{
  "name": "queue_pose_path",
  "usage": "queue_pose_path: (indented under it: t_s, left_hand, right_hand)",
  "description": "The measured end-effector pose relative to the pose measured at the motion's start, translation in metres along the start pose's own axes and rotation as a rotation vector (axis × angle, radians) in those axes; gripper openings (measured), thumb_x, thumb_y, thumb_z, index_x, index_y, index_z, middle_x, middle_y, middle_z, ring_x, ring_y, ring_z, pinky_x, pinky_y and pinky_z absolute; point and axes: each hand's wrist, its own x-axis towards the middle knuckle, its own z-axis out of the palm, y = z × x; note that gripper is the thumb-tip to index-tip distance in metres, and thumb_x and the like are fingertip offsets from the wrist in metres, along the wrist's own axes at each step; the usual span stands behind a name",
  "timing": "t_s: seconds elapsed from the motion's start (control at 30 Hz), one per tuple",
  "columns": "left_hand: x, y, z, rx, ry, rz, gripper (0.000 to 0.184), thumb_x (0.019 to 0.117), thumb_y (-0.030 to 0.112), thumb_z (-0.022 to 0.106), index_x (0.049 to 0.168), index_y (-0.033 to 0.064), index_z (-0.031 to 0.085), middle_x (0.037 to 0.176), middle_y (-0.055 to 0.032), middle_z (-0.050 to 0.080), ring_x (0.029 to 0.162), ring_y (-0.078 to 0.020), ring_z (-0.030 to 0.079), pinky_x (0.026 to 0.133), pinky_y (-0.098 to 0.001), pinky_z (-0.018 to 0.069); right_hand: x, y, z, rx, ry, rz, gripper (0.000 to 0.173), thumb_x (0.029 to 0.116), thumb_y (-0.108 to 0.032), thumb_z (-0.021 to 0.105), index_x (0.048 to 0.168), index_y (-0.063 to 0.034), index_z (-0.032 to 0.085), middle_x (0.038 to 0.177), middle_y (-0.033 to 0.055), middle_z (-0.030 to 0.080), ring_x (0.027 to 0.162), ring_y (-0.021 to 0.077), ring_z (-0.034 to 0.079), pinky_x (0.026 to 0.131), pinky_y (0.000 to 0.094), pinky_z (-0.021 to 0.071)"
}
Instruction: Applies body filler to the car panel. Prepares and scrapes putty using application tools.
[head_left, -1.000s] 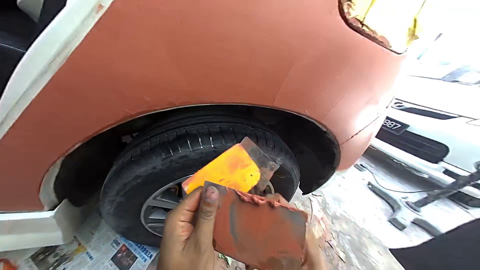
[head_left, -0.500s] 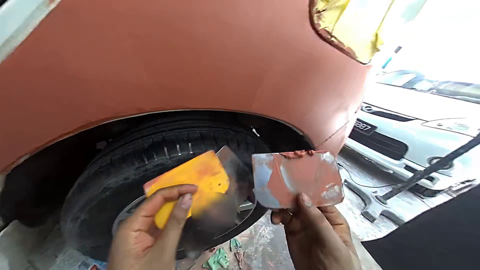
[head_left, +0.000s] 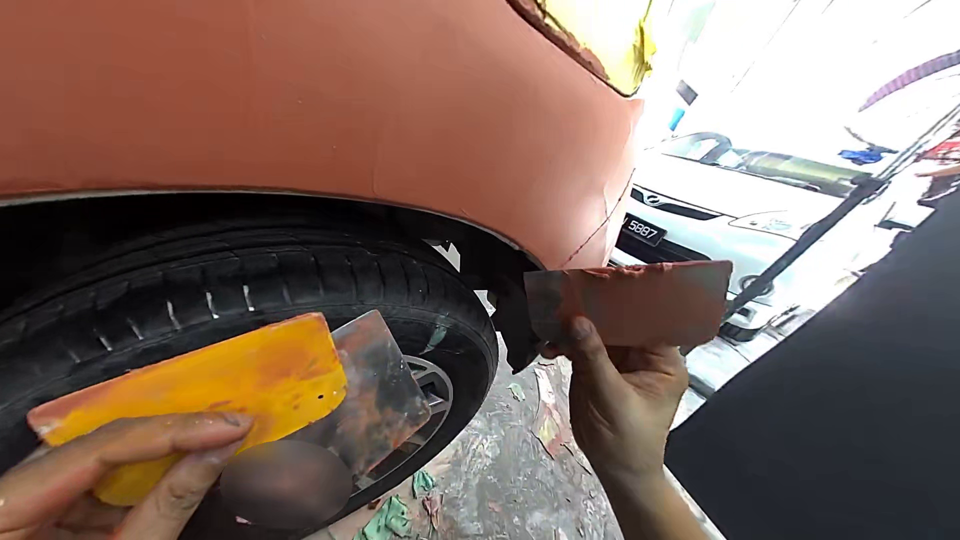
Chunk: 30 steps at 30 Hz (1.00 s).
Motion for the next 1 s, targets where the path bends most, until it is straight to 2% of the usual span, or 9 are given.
queue_pose_path:
  t_s: [0.07, 0.17, 0.4, 0.5, 0.73, 1.0]
  left_hand:
    - [0.001, -0.004, -0.001, 0.024, -0.016, 0.006, 0.02, 0.0939, 0.0, 0.069, 0.108, 0.0125, 0.075, 0.108, 0.0088, 0.075, 0.101, -0.0043, 0.07, 0.091, -0.0246, 0.0582]
    - [0.002, -0.008, -0.003, 0.063, -0.056, 0.012, 0.019, 0.095, 0.0, 0.068, 0.109, 0.0113, 0.074, 0.108, 0.0092, 0.074, 0.101, -0.0026, 0.069, 0.091, -0.024, 0.0572]
    - [0.007, -0.017, 0.008, 0.045, -0.124, 0.022, 0.022, 0.0945, 0.0, 0.069, 0.111, 0.0132, 0.075, 0.109, 0.0098, 0.074, 0.102, -0.0026, 0.068, 0.092, -0.0247, 0.0572]
    - [0.007, -0.021, 0.012, 0.051, -0.14, 0.029, 0.022, 0.0934, -0.001, 0.069, 0.11, 0.0128, 0.075, 0.109, 0.0089, 0.074, 0.1, -0.0028, 0.069, 0.09, -0.0243, 0.0579]
    - [0.006, -0.03, 0.012, 0.041, -0.149, 0.006, 0.022, 0.0932, -0.002, 0.069, 0.11, 0.0116, 0.074, 0.108, 0.0084, 0.074, 0.1, -0.0035, 0.069, 0.09, -0.0258, 0.0579]
    - [0.006, -0.035, 0.011, 0.025, -0.15, 0.001, 0.021, 0.093, -0.001, 0.069, 0.111, 0.0097, 0.073, 0.108, 0.0066, 0.074, 0.101, -0.0039, 0.069, 0.089, -0.0259, 0.0581]
  right_hand:
    - [0.009, 0.005, -0.001, -0.052, -0.04, -0.052, 0.03, 0.0878, -0.009, 0.08, 0.113, -0.0157, 0.065, 0.093, 0.0048, 0.074, 0.069, 0.0143, 0.071, 0.061, 0.0297, 0.0634]
    - [0.018, 0.009, 0.0, -0.058, -0.054, -0.086, 0.033, 0.0883, -0.006, 0.078, 0.115, -0.0147, 0.061, 0.095, 0.0031, 0.074, 0.071, 0.0124, 0.071, 0.064, 0.0276, 0.0631]
    - [0.03, 0.021, 0.0, -0.024, -0.061, -0.09, 0.035, 0.0892, -0.003, 0.077, 0.117, -0.0119, 0.059, 0.1, 0.0051, 0.073, 0.079, 0.0169, 0.074, 0.07, 0.0334, 0.0655]
    - [0.032, 0.023, 0.001, -0.021, -0.061, -0.102, 0.035, 0.0892, -0.002, 0.076, 0.117, -0.0106, 0.058, 0.098, 0.0064, 0.072, 0.078, 0.0183, 0.073, 0.07, 0.0349, 0.0653]
    - [0.035, 0.021, 0.004, -0.109, -0.053, -0.194, 0.036, 0.0891, 0.002, 0.075, 0.117, -0.0099, 0.055, 0.1, 0.0042, 0.073, 0.08, 0.0176, 0.074, 0.072, 0.0343, 0.0663]
    - [0.041, 0.022, 0.005, -0.158, -0.078, -0.283, 0.038, 0.0885, 0.0, 0.076, 0.118, -0.0139, 0.056, 0.104, -0.0015, 0.074, 0.088, 0.0126, 0.074, 0.078, 0.0299, 0.0654]
